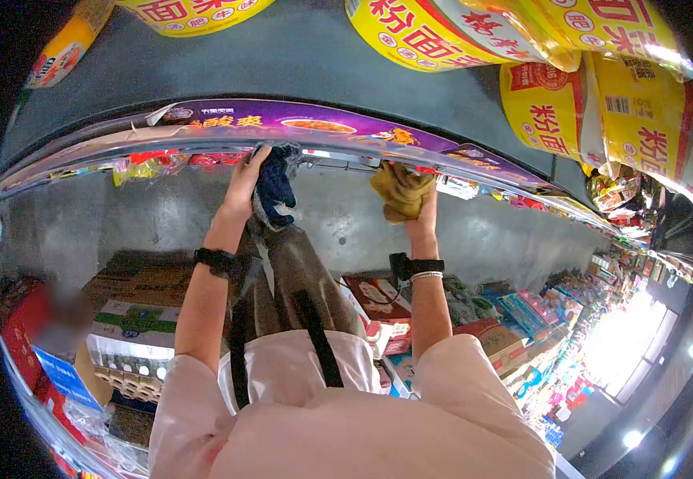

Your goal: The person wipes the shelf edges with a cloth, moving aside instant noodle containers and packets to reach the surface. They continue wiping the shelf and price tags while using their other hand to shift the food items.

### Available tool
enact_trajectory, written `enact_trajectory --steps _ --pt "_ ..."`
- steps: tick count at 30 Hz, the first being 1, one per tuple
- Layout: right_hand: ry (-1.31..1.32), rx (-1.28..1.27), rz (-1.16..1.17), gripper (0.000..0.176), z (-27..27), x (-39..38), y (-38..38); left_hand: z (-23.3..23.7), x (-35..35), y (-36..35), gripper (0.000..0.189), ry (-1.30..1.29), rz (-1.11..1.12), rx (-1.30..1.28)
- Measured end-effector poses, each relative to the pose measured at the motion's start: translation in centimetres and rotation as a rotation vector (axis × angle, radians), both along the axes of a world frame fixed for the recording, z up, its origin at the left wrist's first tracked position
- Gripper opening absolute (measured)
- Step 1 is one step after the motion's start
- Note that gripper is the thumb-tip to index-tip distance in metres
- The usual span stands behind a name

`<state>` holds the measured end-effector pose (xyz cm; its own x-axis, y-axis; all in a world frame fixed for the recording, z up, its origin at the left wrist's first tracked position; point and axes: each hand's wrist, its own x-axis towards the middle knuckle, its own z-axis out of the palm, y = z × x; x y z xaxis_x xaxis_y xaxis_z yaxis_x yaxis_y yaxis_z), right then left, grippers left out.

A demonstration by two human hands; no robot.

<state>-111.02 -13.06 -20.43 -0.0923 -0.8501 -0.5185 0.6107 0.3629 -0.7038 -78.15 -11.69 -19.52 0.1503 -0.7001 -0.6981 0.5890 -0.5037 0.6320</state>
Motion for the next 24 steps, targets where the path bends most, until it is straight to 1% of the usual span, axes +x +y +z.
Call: enact_trajectory --steps 2,3,6,7,9,10,12,13,15,16,17,18,19,20,21,22,23,24 --pt "-0.107 -0.020 0.191 0.043 0.3 1.0 0.1 0.8 0.1 0.0 0.049 0.013 -0.020 -0.013" --pt "-0.113 -0.018 0.198 0.043 0.2 1.4 -0.2 1.0 0.1 0.0 0.051 0.026 -0.044 -0.025" --pt "-0.076 -0.010 0.133 0.045 0.3 2.1 -1.1 1.2 -0.1 -0.2 0.049 -0.036 -0.040 0.037" --pt "-0.076 0.057 0.114 0.049 -0.9 1.3 -1.4 1.1 -0.2 -0.1 0.049 -0.038 -0.045 0.036" --pt "-0.082 0.075 0.104 0.049 -1.6 1.0 -1.6 1.2 -0.4 0.0 0.047 0.071 0.006 -0.023" --pt "-0.087 0.093 0.099 0.050 -1.8 0.8 -1.7 1.5 -0.4 0.0 0.047 0.070 0.006 -0.025" --pt "-0.074 0.085 0.104 0.050 -1.5 0.8 -1.8 2.4 -0.2 0.0 0.048 -0.082 -0.041 -0.025" --pt "-0.059 0.086 0.106 0.050 -1.1 1.0 -1.8 2.3 0.1 0.2 0.048 -0.086 -0.036 -0.026" --pt "-0.024 0.096 0.123 0.051 -1.0 1.0 -1.7 2.0 0.8 1.1 0.046 0.045 -0.067 -0.025" --pt "0.012 0.104 0.137 0.051 -1.0 1.0 -1.6 2.1 1.3 1.7 0.046 0.038 -0.060 -0.018" --pt "0.022 0.109 0.135 0.052 -1.7 0.7 -1.7 2.5 1.8 2.5 0.045 -0.010 -0.123 0.017" --pt "0.015 0.112 0.143 0.052 -1.8 1.0 -1.6 3.4 2.2 3.2 0.044 -0.058 -0.185 0.050" --pt "-0.024 0.083 0.108 0.052 -1.8 1.4 -1.7 6.1 1.8 3.9 0.044 -0.073 -0.099 0.025" --pt "-0.063 0.055 0.071 0.052 -1.7 1.9 -1.8 6.0 2.3 4.9 0.044 -0.080 -0.092 0.025" --pt "-0.044 0.058 0.061 0.053 -1.8 2.0 -1.7 5.1 3.1 6.1 0.045 -0.055 -0.100 0.077" --pt "-0.050 0.062 0.067 0.053 -1.9 2.1 -1.5 4.0 3.9 7.5 0.046 -0.029 -0.109 0.130" --pt "-0.086 0.068 0.070 0.055 -1.9 2.0 -1.4 2.1 4.4 8.9 0.048 -0.042 -0.062 0.178" --pt "-0.118 0.072 0.076 0.056 -1.8 2.2 -1.4 1.6 5.1 9.8 0.048 -0.041 -0.055 0.177"
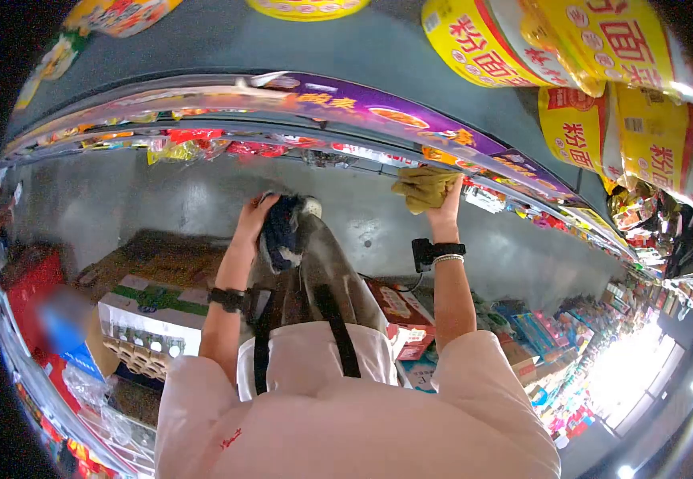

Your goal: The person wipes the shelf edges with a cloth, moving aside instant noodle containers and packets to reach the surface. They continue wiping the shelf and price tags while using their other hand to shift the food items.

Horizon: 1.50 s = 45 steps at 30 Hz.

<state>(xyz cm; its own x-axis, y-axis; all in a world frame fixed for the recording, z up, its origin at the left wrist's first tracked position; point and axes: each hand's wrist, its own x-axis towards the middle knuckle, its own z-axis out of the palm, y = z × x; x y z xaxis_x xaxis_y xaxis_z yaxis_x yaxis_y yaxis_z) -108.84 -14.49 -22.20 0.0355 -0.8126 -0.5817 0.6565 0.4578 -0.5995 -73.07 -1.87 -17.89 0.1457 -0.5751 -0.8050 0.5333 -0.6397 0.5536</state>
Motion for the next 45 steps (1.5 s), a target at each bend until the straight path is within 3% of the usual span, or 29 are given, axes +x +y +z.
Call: enact_trajectory --steps 2,6,7,9,12,13,15,16,17,21,22,24,25,28,30,33,36,37,39,45 --pt "0.023 0.068 -0.068 0.054 0.1 0.8 -0.1 -0.7 1.4 1.9 0.052 -0.143 -0.142 0.172" --pt "-0.034 0.127 -0.105 0.040 0.7 2.9 0.0 1.7 3.1 4.7 0.062 -0.289 -0.130 0.300" --pt "-0.004 0.171 -0.088 0.038 0.1 3.1 0.0 0.3 4.1 5.8 0.062 -0.291 -0.113 0.298" --pt "0.019 0.216 -0.044 0.037 -1.4 3.5 0.1 -4.2 6.2 8.8 0.064 -0.288 -0.304 0.075" --pt "-0.090 0.244 0.056 0.035 -2.2 6.3 0.4 -3.3 7.0 8.7 0.063 -0.352 -0.160 0.184" --pt "-0.034 0.256 0.080 0.035 -1.1 7.6 0.7 -3.4 7.4 8.9 0.055 -0.265 -0.092 0.096" --pt "-0.011 0.229 0.129 0.029 1.3 9.9 1.2 -3.0 7.9 8.9 0.051 -0.362 -0.089 0.068" --pt "-0.012 0.222 0.145 0.029 1.1 10.4 1.0 -2.7 8.0 8.7 0.047 -0.449 -0.105 0.043" --pt "0.035 0.191 0.184 0.027 0.8 10.9 0.8 -2.3 8.2 8.7 0.040 -0.356 -0.030 -0.011" --pt "0.035 0.155 0.284 0.020 -4.8 9.3 -1.5 -3.9 8.3 8.9 0.038 -0.449 0.032 -0.113" --pt "0.042 0.147 0.297 0.020 -3.1 10.6 -1.5 -3.6 8.2 8.8 0.037 -0.431 0.060 -0.143" --pt "0.368 0.163 0.392 0.017 0.2 13.7 -0.3 -3.0 7.9 8.7 0.036 -0.405 0.098 -0.169" --pt "0.376 0.159 0.402 0.017 1.1 14.9 -0.1 -2.7 7.9 8.5 0.035 -0.381 0.123 -0.190" --pt "0.280 0.214 0.429 0.015 0.6 16.3 -0.5 -5.2 8.0 8.5 0.035 -0.368 0.110 -0.199" --pt "-0.130 0.207 0.436 0.015 -2.7 15.7 -1.3 -6.0 8.0 8.3 0.035 -0.378 0.073 -0.191" --pt "-0.029 0.314 0.373 0.016 0.3 18.2 -1.1 -3.9 7.9 8.1 0.039 -0.463 0.039 -0.233" --pt "0.052 0.292 0.262 0.009 -2.7 17.2 -2.2 -5.4 8.5 8.0 0.045 -0.564 -0.037 -0.188" --pt "0.056 0.289 0.273 0.009 -2.9 16.6 -2.4 -5.0 8.7 8.0 0.046 -0.547 -0.043 -0.170" --pt "-0.189 0.188 0.468 0.022 -3.0 15.5 -2.2 -4.4 9.3 8.1 0.046 -0.528 -0.043 -0.148" --pt "0.009 0.263 0.357 0.030 -2.5 16.0 -1.9 -4.5 10.4 9.1 0.044 -0.539 -0.034 -0.078"
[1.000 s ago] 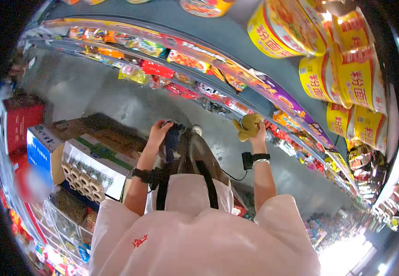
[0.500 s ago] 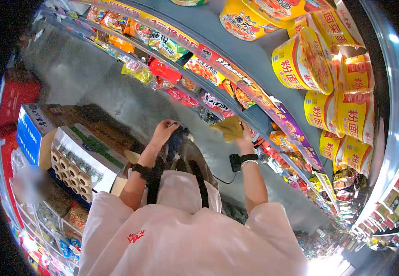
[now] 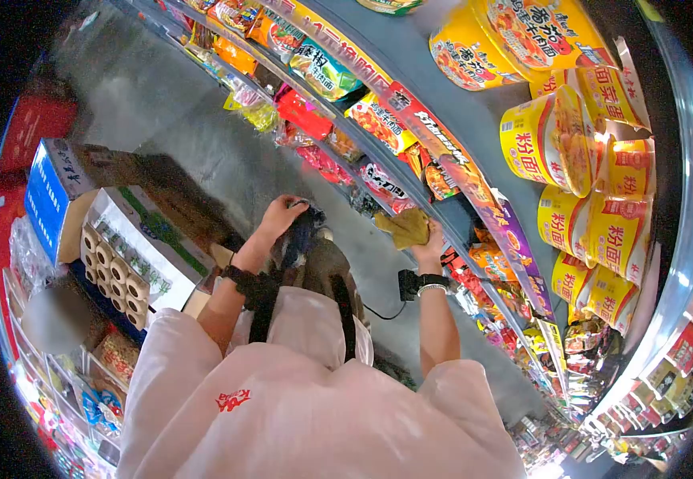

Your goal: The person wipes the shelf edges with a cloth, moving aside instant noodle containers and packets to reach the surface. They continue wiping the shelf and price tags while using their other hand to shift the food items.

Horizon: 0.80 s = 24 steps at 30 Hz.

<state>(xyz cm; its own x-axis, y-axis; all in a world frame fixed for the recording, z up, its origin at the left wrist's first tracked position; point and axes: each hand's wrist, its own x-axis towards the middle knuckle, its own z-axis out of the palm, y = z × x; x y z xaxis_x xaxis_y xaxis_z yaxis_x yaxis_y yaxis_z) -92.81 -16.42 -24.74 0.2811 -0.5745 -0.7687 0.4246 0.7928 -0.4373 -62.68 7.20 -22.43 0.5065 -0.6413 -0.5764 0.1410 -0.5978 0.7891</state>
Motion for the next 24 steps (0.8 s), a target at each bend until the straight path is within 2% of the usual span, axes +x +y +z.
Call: enact_trajectory --steps 4,6,7,9,13,15,17,20,24 --pt "-0.035 0.036 0.028 0.032 1.9 1.5 0.6 -0.6 0.1 0.9 0.043 -0.008 0.044 -0.015" --pt "-0.014 0.016 0.005 0.019 4.4 2.8 1.2 -0.6 0.1 1.3 0.042 -0.014 0.060 -0.024" --pt "-0.014 0.015 0.007 0.019 4.1 2.6 1.1 -0.4 0.2 1.5 0.043 -0.004 0.045 -0.021" --pt "0.049 0.029 -0.004 0.033 3.7 2.3 0.9 -0.3 0.3 1.7 0.044 0.009 0.030 -0.018" --pt "0.088 -0.048 0.072 0.030 3.5 1.7 0.4 -1.9 0.2 2.5 0.048 0.009 0.047 -0.002" --pt "0.057 0.069 0.010 0.020 3.5 1.4 0.1 -2.7 -0.1 2.3 0.049 0.033 0.044 -0.002" --pt "0.053 0.085 -0.012 0.020 3.3 1.3 0.1 -2.5 -0.2 2.1 0.049 0.065 0.030 0.024" --pt "0.026 0.085 -0.010 0.024 2.0 0.4 0.2 -5.5 -1.1 2.2 0.048 0.023 0.028 -0.061" --pt "0.070 -0.027 0.041 0.029 3.9 1.3 1.3 -2.4 -1.3 1.4 0.047 -0.017 -0.058 -0.002"
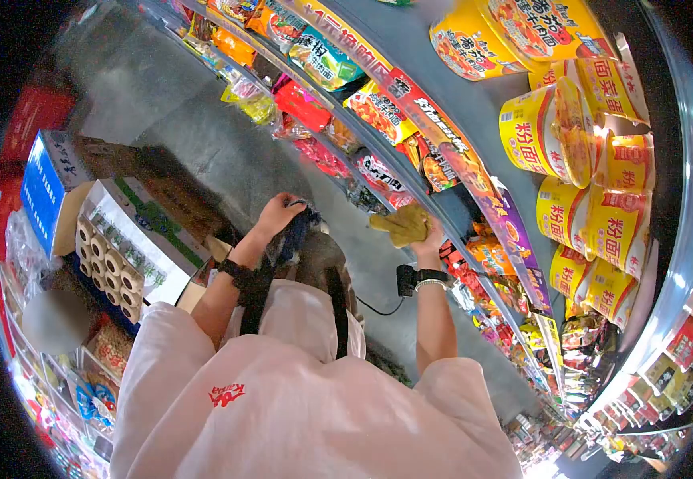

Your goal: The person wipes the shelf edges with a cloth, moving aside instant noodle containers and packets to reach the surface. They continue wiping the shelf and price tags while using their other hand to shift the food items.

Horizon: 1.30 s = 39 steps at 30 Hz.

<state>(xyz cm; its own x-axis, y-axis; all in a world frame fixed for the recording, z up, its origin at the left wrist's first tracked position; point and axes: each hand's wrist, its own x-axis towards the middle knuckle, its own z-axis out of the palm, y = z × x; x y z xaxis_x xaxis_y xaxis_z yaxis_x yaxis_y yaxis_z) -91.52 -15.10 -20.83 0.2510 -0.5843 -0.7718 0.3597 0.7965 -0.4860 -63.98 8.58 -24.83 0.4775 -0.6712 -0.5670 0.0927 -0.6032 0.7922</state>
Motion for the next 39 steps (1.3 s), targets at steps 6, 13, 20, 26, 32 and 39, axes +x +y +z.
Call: enact_trajectory --steps 6,13,20,26,32,39 --pt "0.050 0.009 -0.095 0.017 -0.4 -1.0 1.8 0.9 -0.4 -0.3 0.044 -0.037 -0.040 -0.031" --pt "0.144 -0.194 0.086 0.020 1.5 -1.4 2.5 -0.1 -0.7 -0.5 0.044 0.021 -0.043 0.011" --pt "0.288 -0.243 0.061 0.016 2.7 0.2 1.2 1.4 -1.2 -1.6 0.051 -0.003 -0.081 -0.013" --pt "0.272 -0.340 0.057 0.022 0.3 -0.5 0.3 4.4 -0.8 -1.1 0.051 -0.096 -0.105 -0.005" --pt "0.285 -0.261 0.053 0.032 0.3 -0.5 -0.1 3.0 0.6 -0.3 0.049 -0.109 -0.036 -0.072" --pt "0.177 -0.305 0.090 0.030 -2.4 -2.2 0.0 4.7 1.5 0.8 0.049 -0.126 -0.008 -0.064"
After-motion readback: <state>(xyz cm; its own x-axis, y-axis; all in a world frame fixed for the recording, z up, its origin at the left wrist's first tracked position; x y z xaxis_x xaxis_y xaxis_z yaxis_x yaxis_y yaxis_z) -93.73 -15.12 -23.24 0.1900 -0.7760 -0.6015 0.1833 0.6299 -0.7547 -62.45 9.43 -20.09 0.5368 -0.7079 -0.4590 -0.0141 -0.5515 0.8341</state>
